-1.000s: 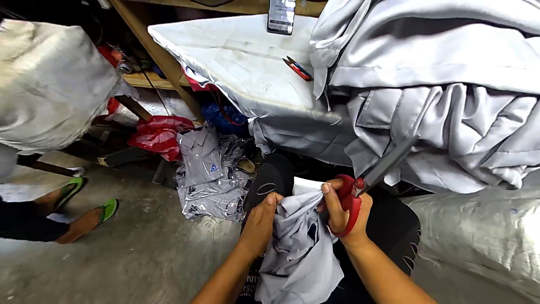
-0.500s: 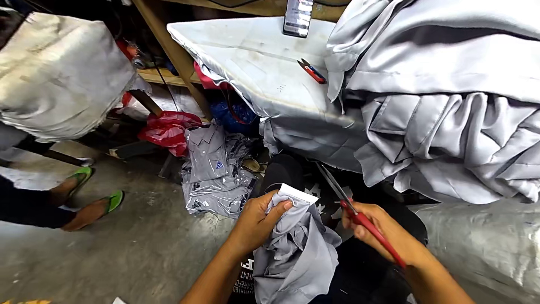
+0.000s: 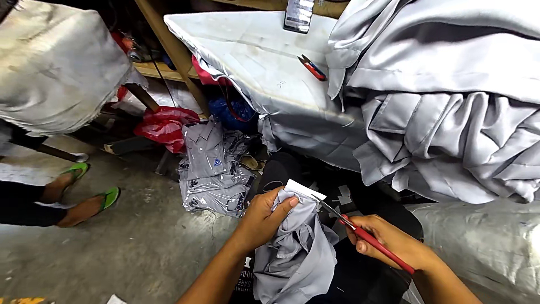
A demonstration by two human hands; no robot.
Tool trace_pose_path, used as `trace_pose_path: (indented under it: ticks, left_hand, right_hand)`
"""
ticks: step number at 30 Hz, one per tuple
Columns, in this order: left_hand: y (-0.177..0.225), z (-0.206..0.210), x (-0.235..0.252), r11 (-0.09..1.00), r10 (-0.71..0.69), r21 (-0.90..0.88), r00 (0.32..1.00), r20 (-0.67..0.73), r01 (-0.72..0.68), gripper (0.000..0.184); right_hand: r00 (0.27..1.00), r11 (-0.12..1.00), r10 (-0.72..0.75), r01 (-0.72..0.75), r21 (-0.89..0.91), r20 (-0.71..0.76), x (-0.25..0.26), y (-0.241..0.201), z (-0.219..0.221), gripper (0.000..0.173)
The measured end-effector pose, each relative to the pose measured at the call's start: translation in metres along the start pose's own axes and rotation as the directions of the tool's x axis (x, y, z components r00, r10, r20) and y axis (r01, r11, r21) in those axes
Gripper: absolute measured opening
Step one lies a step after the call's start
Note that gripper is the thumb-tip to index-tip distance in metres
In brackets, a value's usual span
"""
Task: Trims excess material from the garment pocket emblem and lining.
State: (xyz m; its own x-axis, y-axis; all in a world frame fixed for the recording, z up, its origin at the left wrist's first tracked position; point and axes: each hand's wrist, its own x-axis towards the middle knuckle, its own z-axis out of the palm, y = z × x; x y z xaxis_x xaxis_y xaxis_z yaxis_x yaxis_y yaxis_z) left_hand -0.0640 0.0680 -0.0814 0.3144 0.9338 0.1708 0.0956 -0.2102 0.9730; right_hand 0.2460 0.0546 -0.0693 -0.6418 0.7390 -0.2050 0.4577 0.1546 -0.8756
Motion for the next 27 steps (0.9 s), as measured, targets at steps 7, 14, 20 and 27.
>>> trace_pose_path:
  ticks: [7, 14, 20, 27]
  left_hand:
    - [0.003, 0.009, -0.004, 0.999, -0.021, -0.049, 0.999, -0.040, 0.019, 0.020]
    - [0.004, 0.004, -0.007, 0.995, 0.016, 0.100, 1.000, 0.011, -0.017, 0.029]
    - [0.008, -0.005, -0.007, 0.979, 0.002, 0.203, 0.996, 0.084, -0.019, 0.032]
    - [0.007, -0.008, -0.006, 0.973, -0.003, 0.231, 0.990, 0.143, -0.031, 0.033]
  right_hand:
    - [0.998, 0.998, -0.055, 0.057, 0.041, -0.036, 0.007, 0.001, 0.006, 0.070]
    - [0.995, 0.997, -0.064, 0.067, 0.035, -0.075, 0.007, 0.004, 0.009, 0.067]
    - [0.997, 0.998, -0.056, 0.055, -0.020, -0.045, 0.002, 0.002, -0.002, 0.064]
    - [0.996, 0.995, -0.084, 0.083, -0.045, -0.008, 0.000, 0.001, -0.007, 0.062]
